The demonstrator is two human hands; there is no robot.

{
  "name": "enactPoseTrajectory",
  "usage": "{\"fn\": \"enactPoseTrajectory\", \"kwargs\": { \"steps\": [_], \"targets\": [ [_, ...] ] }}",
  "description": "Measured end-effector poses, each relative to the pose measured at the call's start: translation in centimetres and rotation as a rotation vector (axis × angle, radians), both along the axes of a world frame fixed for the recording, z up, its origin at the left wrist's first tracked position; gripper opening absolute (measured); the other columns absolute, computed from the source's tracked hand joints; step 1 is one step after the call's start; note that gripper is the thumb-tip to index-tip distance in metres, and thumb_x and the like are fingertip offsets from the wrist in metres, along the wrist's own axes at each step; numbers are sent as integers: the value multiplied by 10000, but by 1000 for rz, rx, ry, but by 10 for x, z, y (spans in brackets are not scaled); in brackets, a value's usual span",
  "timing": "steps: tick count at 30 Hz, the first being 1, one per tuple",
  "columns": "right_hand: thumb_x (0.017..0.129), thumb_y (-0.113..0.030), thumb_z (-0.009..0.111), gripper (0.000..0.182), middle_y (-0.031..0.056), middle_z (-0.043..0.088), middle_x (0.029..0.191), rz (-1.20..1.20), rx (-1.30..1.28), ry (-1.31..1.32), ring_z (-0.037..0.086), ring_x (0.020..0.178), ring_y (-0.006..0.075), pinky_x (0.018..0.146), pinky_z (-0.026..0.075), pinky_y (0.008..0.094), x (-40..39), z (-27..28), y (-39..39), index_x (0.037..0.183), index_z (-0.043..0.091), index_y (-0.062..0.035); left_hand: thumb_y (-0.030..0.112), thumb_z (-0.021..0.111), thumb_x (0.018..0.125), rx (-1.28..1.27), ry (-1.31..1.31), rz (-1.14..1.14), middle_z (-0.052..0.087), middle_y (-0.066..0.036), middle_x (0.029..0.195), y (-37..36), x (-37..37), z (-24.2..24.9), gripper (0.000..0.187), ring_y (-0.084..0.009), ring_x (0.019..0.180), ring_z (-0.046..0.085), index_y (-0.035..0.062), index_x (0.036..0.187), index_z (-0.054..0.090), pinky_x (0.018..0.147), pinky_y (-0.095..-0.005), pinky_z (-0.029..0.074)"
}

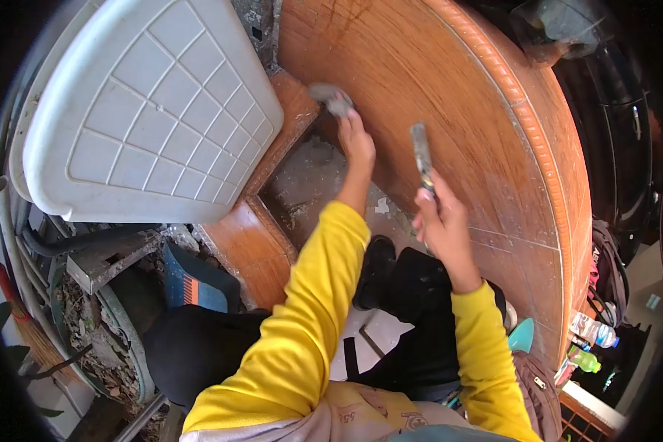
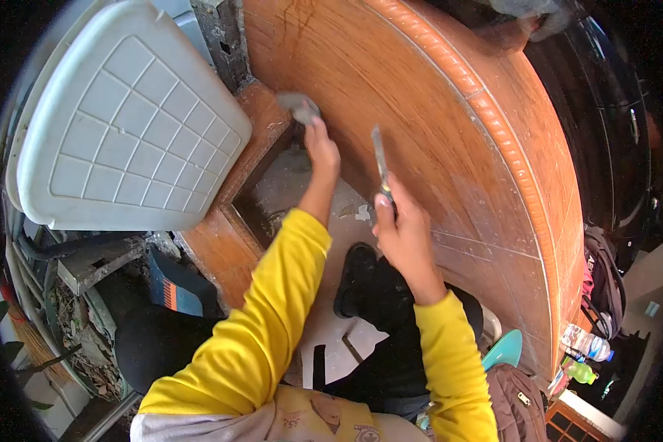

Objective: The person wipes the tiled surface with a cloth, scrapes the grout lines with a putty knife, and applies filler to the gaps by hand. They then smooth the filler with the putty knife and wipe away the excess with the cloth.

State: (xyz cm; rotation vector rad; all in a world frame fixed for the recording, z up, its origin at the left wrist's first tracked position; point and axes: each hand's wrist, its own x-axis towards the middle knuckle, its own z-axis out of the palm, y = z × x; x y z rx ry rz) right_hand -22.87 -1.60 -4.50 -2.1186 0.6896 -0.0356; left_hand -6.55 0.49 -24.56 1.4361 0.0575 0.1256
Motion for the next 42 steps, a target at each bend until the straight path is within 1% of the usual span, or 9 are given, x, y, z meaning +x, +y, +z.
{"fn": "enactPoseTrajectory", "kwargs": {
  "steps": [6, 12, 18, 23, 30, 34, 36, 40, 42],
  "targets": [
    [950, -196, 507, 348, 152, 612, 637, -2, 121, 43, 613, 482, 250, 506, 489, 369, 117, -44, 25, 1276, 590, -110, 290, 319, 1035, -205, 220, -230, 247, -235, 1519, -42, -119, -22, 544, -365, 1411, 177, -44, 1462, 266, 1162, -415, 138],
    [968, -157, 481, 349, 48, 541, 614, -108, 208, 35, 498, 429, 135, 408, 424, 338, 103, -46, 35, 1299, 577, -102, 290, 334, 1034, -225, 246, -271, 286, -223, 1489, -53, -118, -30, 528, -346, 1376, 223, -38, 1445, 292, 1138, -406, 175],
    [953, -197, 498, 393, 89, 562, 620, -39, 200, 13, 547, 443, 172, 455, 468, 343, 143, -62, 39, 1331, 553, -104, 291, 348, 1032, -202, 248, -260, 326, -211, 1460, -60, -117, -34, 512, -327, 1341, 268, -32, 1428, 319, 1113, -398, 211],
    [975, -87, 481, 411, -36, 442, 604, -228, 330, -99, 440, 413, 95, 360, 371, 277, 87, -62, 41, 1376, 527, -164, 291, 360, 1031, -174, 248, -272, 359, -201, 1435, -53, -119, -27, 499, -311, 1312, 306, -28, 1414, 341, 1093, -390, 242],
    [976, -126, 486, 396, -13, 445, 588, -1, 335, -108, 450, 420, 106, 351, 382, 285, 195, -36, 74, 1371, 499, -106, 292, 377, 1029, -160, 250, -291, 405, -187, 1401, -57, -122, -31, 481, -289, 1272, 359, -21, 1394, 372, 1065, -380, 285],
    [981, -87, 484, 429, 3, 477, 733, -231, 563, -152, 451, 446, 95, 348, 389, 281, 132, -35, 58, 1408, 479, -131, 293, 387, 1028, -168, 258, -299, 431, -179, 1381, -62, -124, -36, 471, -277, 1248, 389, -17, 1383, 390, 1048, -375, 309],
    [979, -88, 494, 420, 1, 478, 748, -235, 464, -148, 447, 446, 92, 349, 397, 281, 115, -35, 49, 1397, 491, -129, 293, 392, 1028, -169, 258, -296, 444, -174, 1371, -59, -120, -33, 466, -270, 1237, 404, -15, 1378, 399, 1040, -372, 322],
    [977, -126, 488, 408, 2, 492, 674, -5, 377, -83, 467, 451, 97, 366, 401, 283, 164, -60, 53, 1384, 504, -112, 293, 402, 1027, -147, 260, -324, 471, -166, 1351, -58, -129, -41, 457, -258, 1214, 435, -12, 1366, 416, 1024, -366, 346],
    [984, -116, 498, 420, 23, 506, 801, 109, 309, -32, 470, 492, 84, 354, 377, 255, 177, -74, 44, 1403, 474, -109, 294, 406, 1026, -133, 261, -341, 484, -162, 1342, -55, -134, -39, 452, -252, 1202, 450, -10, 1361, 425, 1016, -363, 358]
  ]
}}
